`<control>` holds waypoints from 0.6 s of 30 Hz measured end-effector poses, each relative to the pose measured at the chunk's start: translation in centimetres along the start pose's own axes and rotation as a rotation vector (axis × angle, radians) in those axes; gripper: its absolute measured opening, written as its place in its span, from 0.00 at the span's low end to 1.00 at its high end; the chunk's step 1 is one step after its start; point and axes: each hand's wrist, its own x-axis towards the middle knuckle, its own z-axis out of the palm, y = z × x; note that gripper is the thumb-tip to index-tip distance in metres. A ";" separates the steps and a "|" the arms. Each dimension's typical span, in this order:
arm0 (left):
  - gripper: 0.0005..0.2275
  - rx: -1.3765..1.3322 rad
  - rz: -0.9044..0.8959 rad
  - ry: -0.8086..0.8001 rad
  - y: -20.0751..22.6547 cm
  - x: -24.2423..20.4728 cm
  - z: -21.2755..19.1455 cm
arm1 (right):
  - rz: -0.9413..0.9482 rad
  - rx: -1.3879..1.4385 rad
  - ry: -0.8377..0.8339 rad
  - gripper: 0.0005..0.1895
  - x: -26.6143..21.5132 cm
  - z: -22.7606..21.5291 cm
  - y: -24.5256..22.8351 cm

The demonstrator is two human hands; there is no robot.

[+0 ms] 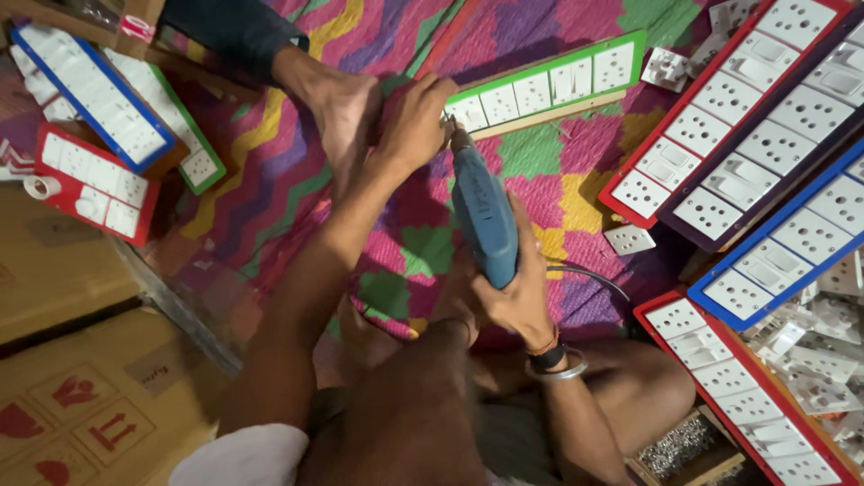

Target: The person uses a power drill to drive screws into multiple electrical socket strips, securing white socket units into colored frames. The person handles several different colored frames, drilling each one individually while sitting on the floor.

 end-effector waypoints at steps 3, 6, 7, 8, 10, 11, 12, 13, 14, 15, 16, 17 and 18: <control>0.15 -0.036 0.003 0.012 -0.2 0.1 -0.1 | 0.141 0.082 -0.008 0.49 0.4 0.4 0.0; 0.16 -0.081 0.025 0.028 -0.3 -0.3 -0.1 | 0.065 0.038 0.028 0.49 0.5 0.5 -0.3; 0.17 -0.073 0.025 0.030 -0.2 -0.4 0.0 | 0.069 0.037 0.027 0.48 0.5 0.4 -0.4; 0.17 -0.064 0.025 0.032 -0.2 -0.5 0.1 | 0.074 0.036 0.026 0.48 0.5 0.4 -0.5; 0.16 -0.086 0.060 0.033 -0.2 -0.2 0.1 | 0.076 0.032 0.030 0.48 0.7 0.6 -0.6; 0.15 -0.097 0.073 0.033 -0.2 -0.3 0.0 | 0.076 0.031 0.030 0.48 0.7 0.6 -0.7; 0.16 -0.119 0.060 0.003 -0.2 -0.3 -0.1 | 0.077 0.029 0.029 0.48 0.6 0.7 -0.8; 0.16 -0.137 0.048 -0.021 -0.3 -0.3 -0.4 | 0.095 0.015 0.020 0.48 0.7 0.8 -0.9; 0.17 -0.156 0.037 -0.045 -0.3 -0.4 -0.7 | 0.113 0.000 0.012 0.48 0.7 0.8 -1.1; 0.18 -0.122 0.078 -0.044 -0.4 -0.2 -1.1 | 0.130 -0.013 0.014 0.48 0.8 0.9 -1.2; 0.19 -0.089 0.118 -0.042 -0.6 -0.1 -1.5 | 0.135 -0.034 0.006 0.50 0.9 1.0 -1.3; 0.20 -0.061 0.152 -0.039 -0.6 -0.3 -1.6 | 0.144 -0.060 -0.010 0.51 0.8 0.8 -1.4; 0.22 -0.061 0.125 -0.042 -0.8 -0.5 -1.6 | 0.153 -0.086 -0.025 0.53 0.6 0.6 -1.4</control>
